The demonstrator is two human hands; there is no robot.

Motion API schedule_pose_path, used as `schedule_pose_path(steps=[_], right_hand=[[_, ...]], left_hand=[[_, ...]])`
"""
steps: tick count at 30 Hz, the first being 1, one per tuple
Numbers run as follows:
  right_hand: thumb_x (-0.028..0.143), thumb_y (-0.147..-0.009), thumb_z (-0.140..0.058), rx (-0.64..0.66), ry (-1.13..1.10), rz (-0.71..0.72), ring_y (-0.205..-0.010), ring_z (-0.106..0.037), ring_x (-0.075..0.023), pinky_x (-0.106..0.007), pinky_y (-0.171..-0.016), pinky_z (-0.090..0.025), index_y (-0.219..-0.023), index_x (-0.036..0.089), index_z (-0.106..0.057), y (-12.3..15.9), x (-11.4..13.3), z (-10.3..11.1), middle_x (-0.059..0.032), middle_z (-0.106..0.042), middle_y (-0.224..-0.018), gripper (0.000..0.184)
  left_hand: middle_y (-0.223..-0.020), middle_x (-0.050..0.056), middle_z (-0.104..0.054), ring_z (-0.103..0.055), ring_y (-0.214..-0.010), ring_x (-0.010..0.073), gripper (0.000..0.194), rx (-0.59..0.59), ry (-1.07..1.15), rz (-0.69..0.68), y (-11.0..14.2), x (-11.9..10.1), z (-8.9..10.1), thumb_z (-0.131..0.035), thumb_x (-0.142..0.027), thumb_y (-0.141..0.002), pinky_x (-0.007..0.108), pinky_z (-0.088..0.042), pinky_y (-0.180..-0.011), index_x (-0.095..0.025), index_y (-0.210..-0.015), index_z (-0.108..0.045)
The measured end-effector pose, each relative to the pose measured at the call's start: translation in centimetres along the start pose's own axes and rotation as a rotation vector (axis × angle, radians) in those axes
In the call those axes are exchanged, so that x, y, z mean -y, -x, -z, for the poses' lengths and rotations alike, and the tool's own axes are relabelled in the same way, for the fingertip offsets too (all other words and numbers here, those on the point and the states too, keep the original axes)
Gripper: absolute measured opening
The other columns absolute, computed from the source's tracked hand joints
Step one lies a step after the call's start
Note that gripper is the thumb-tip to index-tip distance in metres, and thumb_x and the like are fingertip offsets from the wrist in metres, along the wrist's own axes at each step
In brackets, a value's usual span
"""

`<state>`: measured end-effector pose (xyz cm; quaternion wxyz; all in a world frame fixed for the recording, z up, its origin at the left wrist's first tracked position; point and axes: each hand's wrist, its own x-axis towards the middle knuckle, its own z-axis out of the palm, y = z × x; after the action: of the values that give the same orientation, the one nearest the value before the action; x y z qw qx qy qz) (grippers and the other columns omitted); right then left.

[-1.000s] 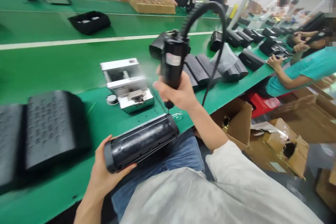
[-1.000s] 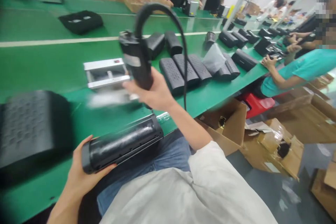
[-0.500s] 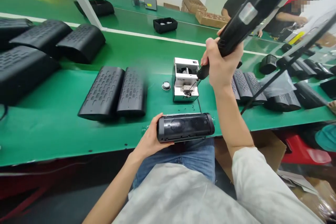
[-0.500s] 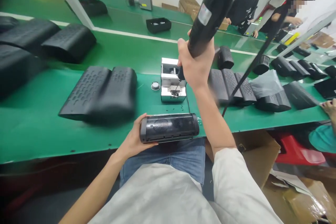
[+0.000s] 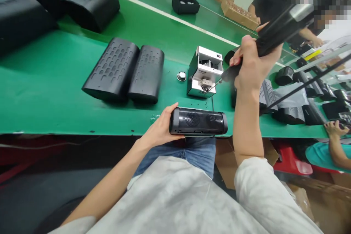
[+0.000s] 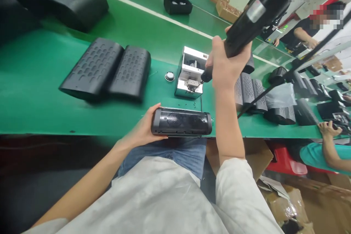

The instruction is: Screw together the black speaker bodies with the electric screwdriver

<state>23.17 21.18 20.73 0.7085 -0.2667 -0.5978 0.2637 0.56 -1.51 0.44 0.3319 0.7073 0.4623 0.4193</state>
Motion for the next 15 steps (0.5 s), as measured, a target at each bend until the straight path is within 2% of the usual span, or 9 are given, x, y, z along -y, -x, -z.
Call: schedule_pose_path(steps=[4,12,15], right_hand=[[0.057,-0.09,-0.092,-0.047,0.02,0.064,-0.053,-0.039,-0.0171,-0.04,-0.054,-0.035,-0.114,0.039,-0.05,-0.3,0.3,-0.6,0.0103,-0.052,-0.072,0.051],[0.05,-0.088,-0.091,-0.084,0.029,-0.003,-0.051,-0.041,-0.0159,-0.038,-0.054,-0.037,-0.114,0.038,-0.045,-0.7,-0.3,-1.3,0.0134,-0.05,-0.071,0.055],[0.056,-0.086,-0.094,-0.076,0.027,-0.012,-0.052,-0.036,-0.0163,-0.039,-0.056,-0.038,-0.114,0.039,-0.043,-1.1,-1.1,-1.1,0.014,-0.047,-0.069,0.06]], left_hand=[[-0.181,0.022,-0.048,-0.054,-0.168,0.0474,0.137,-0.001,-0.006,-0.029,-0.1,0.2,-0.1,-0.107,-0.043,-0.083,0.065,-0.048,-0.14,-0.032,-0.188,-0.019],[-0.179,0.023,-0.049,-0.055,-0.167,0.0487,0.14,0.001,-0.025,-0.054,-0.2,0.1,-0.1,-0.107,-0.041,-0.083,0.067,-0.051,-0.137,-0.032,-0.188,-0.016],[-0.177,0.023,-0.05,-0.057,-0.165,0.0487,0.14,0.001,-0.031,-0.055,-0.2,0.2,-0.1,-0.108,-0.042,-0.083,0.067,-0.052,-0.136,-0.033,-0.189,-0.016]])
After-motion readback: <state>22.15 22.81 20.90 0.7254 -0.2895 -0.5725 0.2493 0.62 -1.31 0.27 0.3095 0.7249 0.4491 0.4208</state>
